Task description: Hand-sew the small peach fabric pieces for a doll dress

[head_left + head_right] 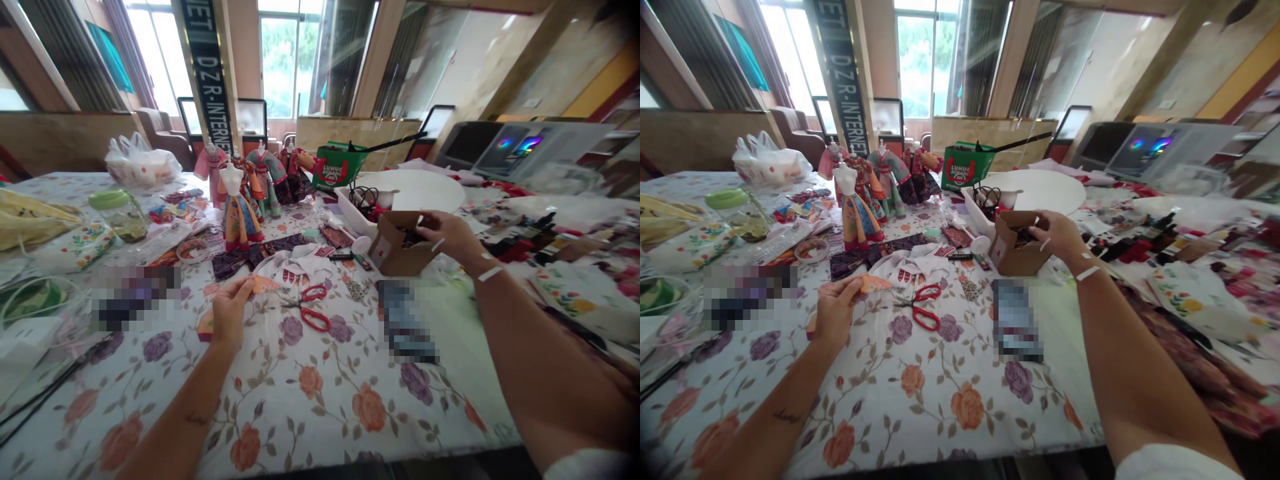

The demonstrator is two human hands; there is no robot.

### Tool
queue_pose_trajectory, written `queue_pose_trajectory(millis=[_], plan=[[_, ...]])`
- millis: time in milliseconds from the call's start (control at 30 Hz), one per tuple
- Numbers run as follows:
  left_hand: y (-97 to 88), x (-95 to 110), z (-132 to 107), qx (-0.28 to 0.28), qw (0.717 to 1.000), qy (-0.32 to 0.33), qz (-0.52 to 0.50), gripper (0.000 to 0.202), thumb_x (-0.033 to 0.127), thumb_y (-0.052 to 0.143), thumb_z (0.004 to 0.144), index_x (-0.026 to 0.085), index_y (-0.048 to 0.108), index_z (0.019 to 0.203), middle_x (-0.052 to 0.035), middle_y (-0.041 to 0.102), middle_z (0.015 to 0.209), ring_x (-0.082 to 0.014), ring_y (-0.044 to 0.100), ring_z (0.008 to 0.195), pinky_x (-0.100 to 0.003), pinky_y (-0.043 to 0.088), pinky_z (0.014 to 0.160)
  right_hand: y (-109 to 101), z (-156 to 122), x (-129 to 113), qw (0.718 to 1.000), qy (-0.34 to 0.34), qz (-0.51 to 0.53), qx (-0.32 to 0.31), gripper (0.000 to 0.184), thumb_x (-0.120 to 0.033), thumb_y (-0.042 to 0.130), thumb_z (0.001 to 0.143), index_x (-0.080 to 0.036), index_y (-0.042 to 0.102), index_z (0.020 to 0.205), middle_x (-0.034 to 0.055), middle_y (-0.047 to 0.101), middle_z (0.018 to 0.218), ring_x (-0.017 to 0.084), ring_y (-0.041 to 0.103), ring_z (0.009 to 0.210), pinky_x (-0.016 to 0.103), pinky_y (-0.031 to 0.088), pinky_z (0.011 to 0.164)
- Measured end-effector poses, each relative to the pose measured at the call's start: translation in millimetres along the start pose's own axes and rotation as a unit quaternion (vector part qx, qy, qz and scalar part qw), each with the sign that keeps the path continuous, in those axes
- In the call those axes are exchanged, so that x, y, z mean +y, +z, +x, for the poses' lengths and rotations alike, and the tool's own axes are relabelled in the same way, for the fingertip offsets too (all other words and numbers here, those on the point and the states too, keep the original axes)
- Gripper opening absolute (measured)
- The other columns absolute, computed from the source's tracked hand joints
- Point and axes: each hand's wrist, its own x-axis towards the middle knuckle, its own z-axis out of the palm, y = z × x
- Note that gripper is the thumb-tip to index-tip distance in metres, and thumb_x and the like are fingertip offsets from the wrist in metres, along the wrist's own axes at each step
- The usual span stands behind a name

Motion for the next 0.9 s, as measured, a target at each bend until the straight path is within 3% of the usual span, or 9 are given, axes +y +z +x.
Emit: queue_pose_trajectory(millis=[100, 233, 367, 433, 500, 600, 733, 800, 900], plan=[[1.5, 2, -3, -0.037, 0.999, -0.016, -0.01, 0.026, 0.034, 0.077, 0.06, 0.015, 0.075, 0.077, -0.0031, 0.071, 0.074, -0.0123, 0.061, 0.067, -0.024, 0.048, 0.068, 1, -4, -2, 0.999, 0.043, -0.006, 0.02, 0.023, -0.022, 0.067, 0.076, -0.006, 0.072, 0.092, 0.0184, 0.071, 0.081, 0.018, 0.057, 0.068, 0.029, 0.036, 0.063], [3.5, 5, -7, -0.079, 0.996, -0.039, -0.005, 0.027, 0.035, 0.078, 0.06, 0.014, 0.075, 0.078, -0.0035, 0.071, 0.072, -0.012, 0.06, 0.064, -0.024, 0.047, 0.066, 0, -2, 0, 0.997, 0.071, 0.014, 0.032, 0.039, -0.016, 0.068, 0.073, -0.008, 0.064, 0.111, 0.0154, 0.071, 0.087, 0.017, 0.06, 0.072, 0.026, 0.039, 0.065], [4.6, 9, -10, -0.123, 0.99, -0.064, -0.005, 0.026, 0.034, 0.078, 0.061, 0.015, 0.076, 0.079, -0.0037, 0.071, 0.071, -0.0115, 0.059, 0.062, -0.022, 0.047, 0.061, -3, -12, -15, 0.991, 0.102, 0.017, 0.09, 0.025, -0.019, 0.056, 0.082, -0.006, 0.066, 0.101, 0.0191, 0.069, 0.088, 0.021, 0.062, 0.077, 0.032, 0.043, 0.073], [4.1, 10, -12, -0.159, 0.984, -0.075, 0.004, 0.024, 0.035, 0.078, 0.062, 0.016, 0.076, 0.077, -0.0034, 0.07, 0.069, -0.0113, 0.058, 0.06, -0.022, 0.046, 0.059, -3, -33, -39, 0.991, 0.04, 0.069, 0.108, 0.038, -0.018, 0.065, 0.074, -0.011, 0.062, 0.111, 0.0168, 0.067, 0.105, 0.022, 0.062, 0.085, 0.033, 0.045, 0.077], [3.1, 11, -15, -0.21, 0.974, -0.084, 0.027, 0.022, 0.035, 0.078, 0.063, 0.016, 0.076, 0.075, -0.0039, 0.07, 0.067, -0.012, 0.059, 0.059, -0.023, 0.046, 0.059, -1, -66, -73, 0.978, -0.046, 0.202, 0.031, 0.039, -0.022, 0.067, 0.073, -0.014, 0.061, 0.112, 0.0138, 0.066, 0.108, 0.022, 0.062, 0.085, 0.035, 0.048, 0.077], [2.0, 13, -20, -0.306, 0.943, -0.109, 0.066, 0.021, 0.035, 0.077, 0.066, 0.017, 0.076, 0.075, -0.0072, 0.071, 0.07, -0.0164, 0.062, 0.062, -0.027, 0.049, 0.061, 9, -126, -124, 0.862, -0.138, 0.394, -0.289, 0.03, -0.033, 0.064, 0.08, -0.02, 0.064, 0.107, 0.0083, 0.069, 0.104, 0.022, 0.063, 0.095, 0.039, 0.047, 0.088], [3.5, 19, -26, -0.382, 0.912, -0.114, 0.1, 0.018, 0.035, 0.074, 0.069, 0.018, 0.077, 0.076, -0.0089, 0.072, 0.076, -0.0188, 0.063, 0.066, -0.029, 0.049, 0.065, 31, -181, -159, 0.665, -0.053, 0.573, -0.476, 0.053, -0.034, 0.071, 0.075, -0.022, 0.054, 0.124, 0.0079, 0.065, 0.114, 0.022, 0.063, 0.1, 0.035, 0.05, 0.084], [4.8, 20, -25, -0.382, 0.912, -0.082, 0.121, 0.016, 0.034, 0.073, 0.07, 0.019, 0.077, 0.076, -0.0082, 0.071, 0.078, -0.0185, 0.063, 0.07, -0.028, 0.048, 0.066, 41, -193, -162, 0.628, -0.014, 0.607, -0.487, 0.044, -0.034, 0.072, 0.074, -0.019, 0.061, 0.114, 0.0058, 0.068, 0.101, 0.019, 0.064, 0.091, 0.03, 0.049, 0.078], [6.2, 19, -24, -0.385, 0.909, -0.044, 0.152, 0.015, 0.032, 0.072, 0.072, 0.02, 0.077, 0.079, -0.0082, 0.07, 0.082, -0.0193, 0.063, 0.074, -0.027, 0.048, 0.068, 51, -201, -161, 0.631, 0.026, 0.62, -0.466, 0.026, -0.036, 0.07, 0.077, -0.017, 0.066, 0.096, 0.0016, 0.067, 0.079, 0.013, 0.06, 0.066, 0.024, 0.045, 0.062]])
